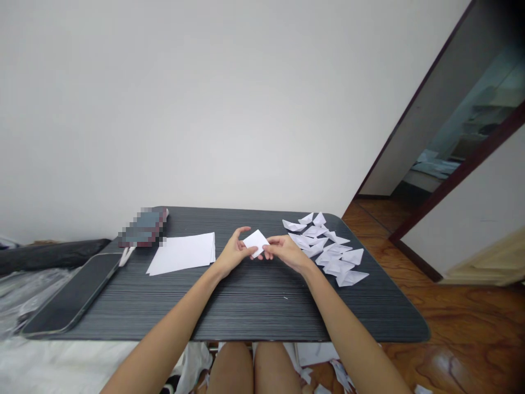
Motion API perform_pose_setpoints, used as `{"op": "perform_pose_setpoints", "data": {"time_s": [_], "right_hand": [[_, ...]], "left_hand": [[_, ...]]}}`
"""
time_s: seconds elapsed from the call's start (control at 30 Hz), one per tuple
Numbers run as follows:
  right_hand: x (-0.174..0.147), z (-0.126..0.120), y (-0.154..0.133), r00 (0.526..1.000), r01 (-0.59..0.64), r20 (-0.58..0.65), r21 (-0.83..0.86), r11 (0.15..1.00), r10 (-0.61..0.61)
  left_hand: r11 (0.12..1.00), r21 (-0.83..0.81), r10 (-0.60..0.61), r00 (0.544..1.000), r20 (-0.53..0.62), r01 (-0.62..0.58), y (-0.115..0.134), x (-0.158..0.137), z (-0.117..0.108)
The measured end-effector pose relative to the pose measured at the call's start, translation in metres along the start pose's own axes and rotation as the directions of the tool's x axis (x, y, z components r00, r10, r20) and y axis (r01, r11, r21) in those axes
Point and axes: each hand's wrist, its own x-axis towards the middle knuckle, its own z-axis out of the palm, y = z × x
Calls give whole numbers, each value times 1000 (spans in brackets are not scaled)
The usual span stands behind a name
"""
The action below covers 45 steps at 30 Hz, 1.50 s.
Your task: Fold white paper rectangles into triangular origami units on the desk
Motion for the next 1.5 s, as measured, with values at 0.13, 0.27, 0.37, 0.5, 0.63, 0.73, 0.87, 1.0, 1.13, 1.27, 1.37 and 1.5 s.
{"op": "perform_pose_setpoints", "data": {"time_s": [0.13,0.27,0.37,0.5,0.63,0.73,0.87,1.0,1.13,1.27,1.37,1.5], "right_hand": [[-1,0,0,999,-13,-48,4,1000,13],[0,3,0,997,-41,-71,-10,999,40],[2,3,3,989,-61,-132,-9,998,59],[2,1,7,987,-107,-109,75,991,115],[1,2,7,990,-142,-3,164,976,144],[2,3,9,991,-126,-32,154,980,132],[4,2,14,984,-101,-133,108,989,115],[5,1,16,975,-93,-201,34,995,98],[4,-1,13,977,-99,-190,-23,995,92],[3,1,9,983,-106,-157,-62,992,96],[4,6,9,987,-55,-156,-122,991,35],[6,12,11,955,-23,-297,-142,990,-20]], "left_hand": [[1000,-20,-17,998,-60,16,-4,2,-3],[1000,-15,-9,998,-64,8,-4,1,-1],[998,68,18,998,-59,-13,-2,-1,1],[981,185,57,998,-16,-53,0,-3,3],[981,175,74,996,42,-80,-2,-4,2],[974,214,69,997,35,-75,-4,-3,1],[964,258,58,998,8,-58,-6,0,-2],[973,226,36,999,6,-37,-7,3,-4],[986,164,12,1000,26,-17,-9,5,-5],[995,101,-11,995,98,1,-12,5,-4],[994,112,-22,992,122,8,-12,3,0],[994,103,-40,994,100,29,-8,0,7]]}}
